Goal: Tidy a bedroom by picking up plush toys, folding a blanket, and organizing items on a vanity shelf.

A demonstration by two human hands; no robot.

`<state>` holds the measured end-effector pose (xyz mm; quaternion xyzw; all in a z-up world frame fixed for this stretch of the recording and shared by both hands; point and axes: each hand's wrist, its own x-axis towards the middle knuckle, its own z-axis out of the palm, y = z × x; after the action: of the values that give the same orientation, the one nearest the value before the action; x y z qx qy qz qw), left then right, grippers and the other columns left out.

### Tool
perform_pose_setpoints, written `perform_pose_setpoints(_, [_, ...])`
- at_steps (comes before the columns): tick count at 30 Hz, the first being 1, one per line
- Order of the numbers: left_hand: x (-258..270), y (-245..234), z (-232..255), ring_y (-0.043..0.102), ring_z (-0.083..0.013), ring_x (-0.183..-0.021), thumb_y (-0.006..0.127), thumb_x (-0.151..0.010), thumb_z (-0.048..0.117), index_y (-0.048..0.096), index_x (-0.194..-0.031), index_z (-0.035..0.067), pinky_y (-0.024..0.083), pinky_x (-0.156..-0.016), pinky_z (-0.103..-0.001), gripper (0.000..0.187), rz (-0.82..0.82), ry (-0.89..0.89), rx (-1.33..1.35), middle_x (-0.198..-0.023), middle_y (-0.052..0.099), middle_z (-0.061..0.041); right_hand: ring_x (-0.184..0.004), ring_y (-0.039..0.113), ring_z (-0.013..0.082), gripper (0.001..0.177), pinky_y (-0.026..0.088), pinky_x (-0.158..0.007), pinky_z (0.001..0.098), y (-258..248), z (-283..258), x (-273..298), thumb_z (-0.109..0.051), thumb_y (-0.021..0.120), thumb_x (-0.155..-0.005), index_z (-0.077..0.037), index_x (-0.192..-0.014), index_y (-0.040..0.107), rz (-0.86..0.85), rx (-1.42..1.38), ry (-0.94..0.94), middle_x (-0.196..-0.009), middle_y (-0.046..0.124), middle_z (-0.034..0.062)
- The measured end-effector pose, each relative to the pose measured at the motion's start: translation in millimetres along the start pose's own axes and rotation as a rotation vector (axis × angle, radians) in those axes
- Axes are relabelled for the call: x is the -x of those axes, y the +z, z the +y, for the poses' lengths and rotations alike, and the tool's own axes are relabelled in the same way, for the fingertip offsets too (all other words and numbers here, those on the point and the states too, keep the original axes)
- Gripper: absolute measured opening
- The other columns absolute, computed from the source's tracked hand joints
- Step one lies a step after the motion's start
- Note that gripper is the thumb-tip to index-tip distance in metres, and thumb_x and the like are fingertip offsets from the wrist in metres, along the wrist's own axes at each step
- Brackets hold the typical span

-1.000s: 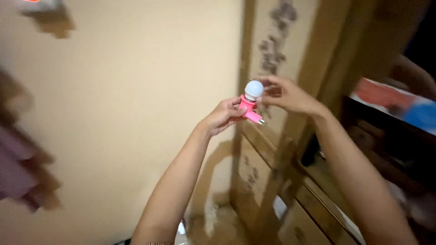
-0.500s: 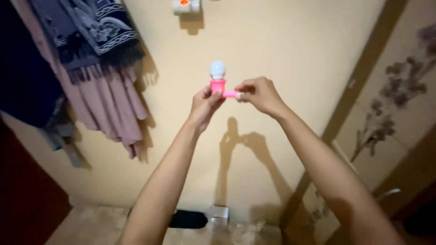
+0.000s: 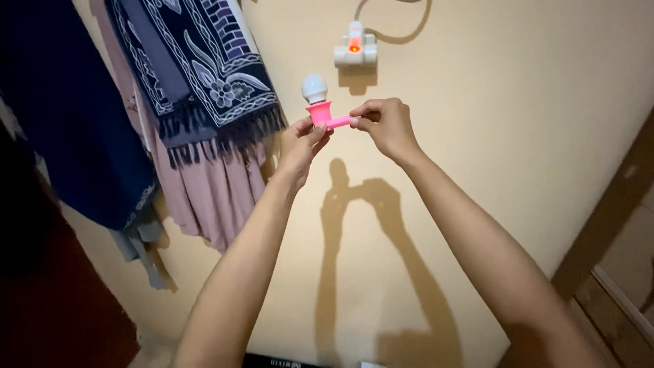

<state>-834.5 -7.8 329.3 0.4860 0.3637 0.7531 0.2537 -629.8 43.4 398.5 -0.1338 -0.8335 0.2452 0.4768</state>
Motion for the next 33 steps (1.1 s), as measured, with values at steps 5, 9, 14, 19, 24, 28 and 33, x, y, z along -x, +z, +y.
perform_pose_setpoints(5, [-57,-26,-6,0.071,-0.0172,-0.103,0.068,-0.096,0.012,0.066,-0.126,0.001,0.058,-0.094,-0.03,0.032,0.111,0.066,0.063,-0.114,0.072,-0.007,-0.083,0.076,0.0138,0.016,0.061,-0.074,0.0276,22,14,-49,-0.009,0.079,-0.088,-0.002,-0.103,0.079,0.07,0.043,-0.043,-0.091,0.08,0.0095])
perform_pose_setpoints(9, [-102,-37,-19,0.072,-0.0179,-0.101,0.067,-0.098,0.014,0.066,-0.125,-0.002,0.059,-0.093,-0.031,0.031,0.064,0.092,0.099,-0.112,0.073,-0.009,-0.081,0.076,0.0148,0.015,0.059,-0.073,0.0281,29,25,-81,-0.008,0.079,-0.088,-0.002,-0.102,0.08,0.107,0.09,-0.108,-0.09,0.079,0.0101])
perform_pose_setpoints(14, [-160,-44,-24,0.07,-0.0134,-0.095,0.066,-0.097,0.01,0.068,-0.121,0.0,0.059,-0.088,-0.027,0.027,0.097,0.129,0.136,-0.106,0.072,-0.004,-0.08,0.075,0.019,0.021,0.06,-0.07,0.0295,27,52,-126,-0.002,0.081,-0.083,0.0,-0.103,0.075,0.211,0.117,-0.257,-0.097,0.074,0.0117])
perform_pose_setpoints(19, [-219,-66,-48,0.066,-0.0127,-0.087,0.067,-0.099,0.011,0.069,-0.12,-0.003,0.057,-0.081,-0.027,0.025,0.179,0.216,0.133,-0.101,0.068,-0.005,-0.084,0.071,0.024,0.032,0.058,-0.072,0.0343,25,51,-141,0.004,0.078,-0.079,0.001,-0.11,0.071,0.337,0.354,-0.391,-0.113,0.065,0.0163])
perform_pose_setpoints(24, [-247,-62,-40,0.065,-0.0111,-0.083,0.069,-0.096,0.01,0.071,-0.121,-0.003,0.054,-0.074,-0.026,0.028,0.273,0.277,-0.034,-0.097,0.07,-0.006,-0.083,0.069,0.029,0.029,0.055,-0.072,0.0398,25,57,-157,0.002,0.082,-0.078,0.001,-0.106,0.071,0.383,0.48,-0.386,-0.103,0.064,0.0174])
perform_pose_setpoints(28, [-266,-60,-50,0.068,-0.0118,-0.092,0.07,-0.094,0.009,0.069,-0.125,-0.003,0.055,-0.08,-0.026,0.034,0.221,0.427,-0.17,-0.105,0.074,-0.007,-0.082,0.068,0.0284,0.024,0.055,-0.071,0.0393,25,54,-158,-0.001,0.084,-0.077,0.002,-0.097,0.071,0.368,0.505,-0.35,-0.096,0.066,0.0166])
perform_pose_setpoints(33, [-281,-53,-55,0.069,-0.0116,-0.096,0.071,-0.094,0.01,0.065,-0.133,-0.002,0.056,-0.085,-0.028,0.041,0.173,0.382,-0.169,-0.11,0.075,-0.008,-0.076,0.069,0.0267,0.025,0.055,-0.068,0.0381,25,50,-161,-0.001,0.086,-0.075,0.004,-0.095,0.071,0.337,0.503,-0.322,-0.088,0.069,0.017])
